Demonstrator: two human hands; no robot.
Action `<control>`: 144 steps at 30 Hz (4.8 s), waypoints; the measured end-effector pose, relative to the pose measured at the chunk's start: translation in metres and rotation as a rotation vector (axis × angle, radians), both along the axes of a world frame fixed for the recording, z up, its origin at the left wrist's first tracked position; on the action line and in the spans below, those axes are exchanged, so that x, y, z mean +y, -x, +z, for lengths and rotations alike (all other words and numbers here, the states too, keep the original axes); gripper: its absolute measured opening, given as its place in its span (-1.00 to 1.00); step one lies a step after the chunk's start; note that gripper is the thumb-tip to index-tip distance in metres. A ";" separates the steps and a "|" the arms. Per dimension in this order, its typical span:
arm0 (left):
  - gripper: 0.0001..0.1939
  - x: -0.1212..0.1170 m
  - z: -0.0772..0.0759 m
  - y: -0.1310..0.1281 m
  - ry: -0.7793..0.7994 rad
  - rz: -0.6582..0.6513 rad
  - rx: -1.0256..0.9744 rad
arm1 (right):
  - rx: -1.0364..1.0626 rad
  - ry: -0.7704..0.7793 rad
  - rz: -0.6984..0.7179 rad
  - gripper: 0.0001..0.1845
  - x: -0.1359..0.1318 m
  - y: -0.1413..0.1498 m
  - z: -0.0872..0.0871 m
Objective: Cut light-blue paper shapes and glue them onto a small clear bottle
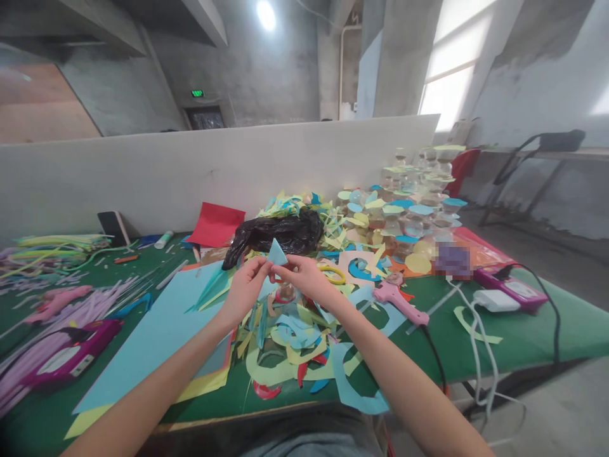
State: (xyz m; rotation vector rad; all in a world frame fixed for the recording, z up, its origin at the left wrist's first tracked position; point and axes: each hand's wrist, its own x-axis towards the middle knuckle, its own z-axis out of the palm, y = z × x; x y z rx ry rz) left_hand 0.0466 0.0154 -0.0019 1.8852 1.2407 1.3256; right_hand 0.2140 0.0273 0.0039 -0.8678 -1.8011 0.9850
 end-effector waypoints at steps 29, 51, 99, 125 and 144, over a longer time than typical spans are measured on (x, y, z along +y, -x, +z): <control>-0.75 -0.002 0.002 -0.002 0.043 -0.173 -0.151 | 0.018 0.000 0.057 -0.52 -0.001 -0.003 0.003; -0.75 0.007 -0.001 0.007 -0.029 0.095 -0.039 | -0.364 -0.033 -0.437 -0.44 0.018 -0.021 -0.002; -0.77 0.040 -0.027 0.025 0.033 0.185 -0.302 | -0.443 0.176 -0.234 -0.40 0.026 -0.031 -0.007; -0.72 0.034 -0.020 0.016 0.150 0.049 -0.527 | -0.612 0.058 -0.102 -0.49 0.010 -0.022 0.006; -0.65 0.025 -0.013 0.007 0.167 0.011 -0.610 | -0.619 0.034 -0.052 -0.42 0.012 -0.023 0.006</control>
